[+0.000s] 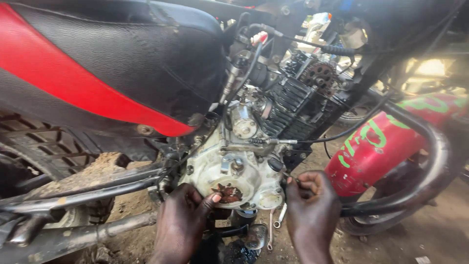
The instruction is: Disassembling the clutch assembly and reassembling the crankcase cover on a motorcycle engine using various hand tools.
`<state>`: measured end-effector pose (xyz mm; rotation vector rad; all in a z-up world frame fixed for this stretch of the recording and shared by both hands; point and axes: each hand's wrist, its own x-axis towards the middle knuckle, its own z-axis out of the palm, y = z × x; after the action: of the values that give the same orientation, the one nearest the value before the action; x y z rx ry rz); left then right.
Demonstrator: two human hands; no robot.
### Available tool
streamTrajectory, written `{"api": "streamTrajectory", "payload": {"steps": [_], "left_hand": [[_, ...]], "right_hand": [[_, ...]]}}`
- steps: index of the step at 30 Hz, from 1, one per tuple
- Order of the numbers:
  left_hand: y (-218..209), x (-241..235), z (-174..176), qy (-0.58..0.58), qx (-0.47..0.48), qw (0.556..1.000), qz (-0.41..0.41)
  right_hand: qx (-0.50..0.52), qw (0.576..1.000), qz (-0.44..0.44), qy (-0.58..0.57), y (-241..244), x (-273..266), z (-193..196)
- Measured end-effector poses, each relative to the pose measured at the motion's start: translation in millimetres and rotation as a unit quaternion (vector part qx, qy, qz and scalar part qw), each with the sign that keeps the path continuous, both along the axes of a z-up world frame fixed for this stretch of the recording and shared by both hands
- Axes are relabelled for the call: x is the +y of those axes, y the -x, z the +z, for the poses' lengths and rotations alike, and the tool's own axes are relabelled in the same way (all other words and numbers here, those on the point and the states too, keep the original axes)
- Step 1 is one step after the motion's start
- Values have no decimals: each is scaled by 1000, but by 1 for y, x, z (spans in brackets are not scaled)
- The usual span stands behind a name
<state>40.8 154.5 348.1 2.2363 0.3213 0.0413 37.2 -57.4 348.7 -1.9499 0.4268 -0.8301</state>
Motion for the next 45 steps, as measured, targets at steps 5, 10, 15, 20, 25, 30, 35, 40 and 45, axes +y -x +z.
{"api": "streamTrajectory", "payload": {"steps": [5, 10, 15, 20, 25, 30, 35, 40, 45], "left_hand": [[0, -10, -11, -3, -23, 999, 47], [-5, -18, -38, 20, -103, 991, 80], [-11, -17, -51, 106, -139, 977, 119], [-19, -13, -60, 41, -90, 985, 142], [-26, -14, -68, -14, -30, 988, 152], [3, -36, -23, -44, 67, 993, 84], [10, -57, -9, -74, 95, 993, 17], [10, -55, 6, -60, 163, 984, -32], [3, -47, -6, 24, 186, 981, -54]], "right_hand": [[33, 998, -50, 27, 10, 4, -14], [98, 992, -72, 30, 14, 7, -39], [143, 973, 25, -179, 13, 13, -59], [2, 904, 57, -424, -4, 17, -69], [-48, 850, 30, -524, -9, 19, -62], [-14, 870, 2, -492, -10, 20, -53], [77, 910, 32, -406, -1, 14, -39], [121, 966, 47, -224, 14, 13, -50], [105, 939, 92, -315, 11, 1, -113]]}}
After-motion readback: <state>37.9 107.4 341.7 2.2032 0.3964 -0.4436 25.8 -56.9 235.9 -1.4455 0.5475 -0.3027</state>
